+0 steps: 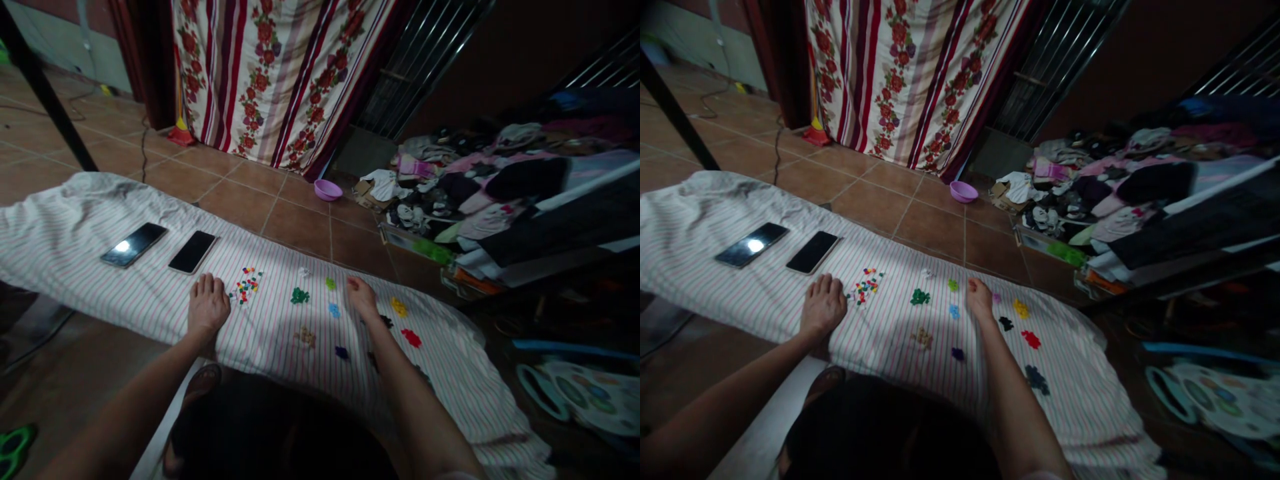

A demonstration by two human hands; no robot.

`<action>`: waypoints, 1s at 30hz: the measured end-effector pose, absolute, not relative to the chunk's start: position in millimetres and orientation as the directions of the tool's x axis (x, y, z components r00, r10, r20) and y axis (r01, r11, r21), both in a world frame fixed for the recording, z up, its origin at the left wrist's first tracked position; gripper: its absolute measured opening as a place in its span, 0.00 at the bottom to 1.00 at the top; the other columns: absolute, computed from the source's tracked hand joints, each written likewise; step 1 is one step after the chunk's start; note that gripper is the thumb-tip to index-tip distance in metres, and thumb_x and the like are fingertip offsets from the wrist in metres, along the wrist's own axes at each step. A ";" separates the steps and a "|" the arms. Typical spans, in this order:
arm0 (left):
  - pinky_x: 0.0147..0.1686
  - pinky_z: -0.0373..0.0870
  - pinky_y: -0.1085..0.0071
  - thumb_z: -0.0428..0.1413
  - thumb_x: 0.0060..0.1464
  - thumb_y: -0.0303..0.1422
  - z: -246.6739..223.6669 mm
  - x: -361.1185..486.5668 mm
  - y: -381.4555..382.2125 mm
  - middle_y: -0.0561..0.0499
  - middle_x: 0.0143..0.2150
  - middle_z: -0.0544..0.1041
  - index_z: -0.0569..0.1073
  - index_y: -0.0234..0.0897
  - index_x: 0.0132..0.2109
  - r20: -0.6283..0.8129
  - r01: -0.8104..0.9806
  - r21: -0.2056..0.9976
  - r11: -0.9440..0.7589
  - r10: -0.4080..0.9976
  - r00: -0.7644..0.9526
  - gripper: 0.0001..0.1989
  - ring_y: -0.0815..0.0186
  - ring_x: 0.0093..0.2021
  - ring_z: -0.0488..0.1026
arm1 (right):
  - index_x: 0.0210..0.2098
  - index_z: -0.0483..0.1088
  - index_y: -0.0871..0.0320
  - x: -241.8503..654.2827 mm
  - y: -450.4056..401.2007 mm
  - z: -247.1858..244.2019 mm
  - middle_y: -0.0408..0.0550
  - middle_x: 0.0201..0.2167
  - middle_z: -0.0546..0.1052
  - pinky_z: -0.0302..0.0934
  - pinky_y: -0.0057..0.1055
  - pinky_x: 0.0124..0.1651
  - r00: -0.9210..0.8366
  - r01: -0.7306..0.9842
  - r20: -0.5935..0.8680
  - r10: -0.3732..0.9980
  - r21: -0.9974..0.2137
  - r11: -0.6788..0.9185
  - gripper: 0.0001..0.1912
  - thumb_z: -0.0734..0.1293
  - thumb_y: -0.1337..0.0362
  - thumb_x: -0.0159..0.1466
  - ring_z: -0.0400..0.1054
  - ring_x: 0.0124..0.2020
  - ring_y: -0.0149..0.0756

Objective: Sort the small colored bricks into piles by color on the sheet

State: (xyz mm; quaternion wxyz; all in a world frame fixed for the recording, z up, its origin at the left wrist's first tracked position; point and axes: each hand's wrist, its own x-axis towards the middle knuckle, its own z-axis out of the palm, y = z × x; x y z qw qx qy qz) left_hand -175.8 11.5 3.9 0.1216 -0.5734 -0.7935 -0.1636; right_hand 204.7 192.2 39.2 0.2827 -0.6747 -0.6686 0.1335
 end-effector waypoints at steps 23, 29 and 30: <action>0.60 0.55 0.51 0.43 0.58 0.32 8.0 -175.5 11.2 0.28 0.60 0.67 0.70 0.25 0.53 0.378 0.944 0.193 0.269 0.867 -0.325 0.21 0.45 0.64 0.61 | 0.41 0.77 0.54 -12.3 127.9 13.5 0.47 0.39 0.76 0.61 0.30 0.49 -0.569 0.634 0.101 0.816 -0.578 0.514 0.16 0.61 0.75 0.62 0.69 0.43 0.34; 0.59 0.56 0.51 0.44 0.58 0.32 7.9 -175.6 9.9 0.28 0.60 0.68 0.69 0.25 0.53 0.379 0.951 0.161 0.264 0.873 -0.307 0.21 0.44 0.64 0.61 | 0.40 0.75 0.54 -17.0 123.7 14.8 0.46 0.39 0.74 0.61 0.30 0.47 -0.518 0.678 0.069 0.853 -0.575 0.458 0.13 0.62 0.73 0.62 0.68 0.41 0.34; 0.59 0.56 0.50 0.44 0.58 0.33 6.9 -175.7 9.8 0.29 0.60 0.68 0.69 0.26 0.54 0.387 0.952 0.166 0.259 0.871 -0.304 0.21 0.45 0.64 0.61 | 0.40 0.75 0.54 -18.0 123.0 15.1 0.46 0.38 0.74 0.61 0.30 0.47 -0.508 0.683 0.063 0.859 -0.579 0.446 0.12 0.63 0.72 0.61 0.68 0.40 0.34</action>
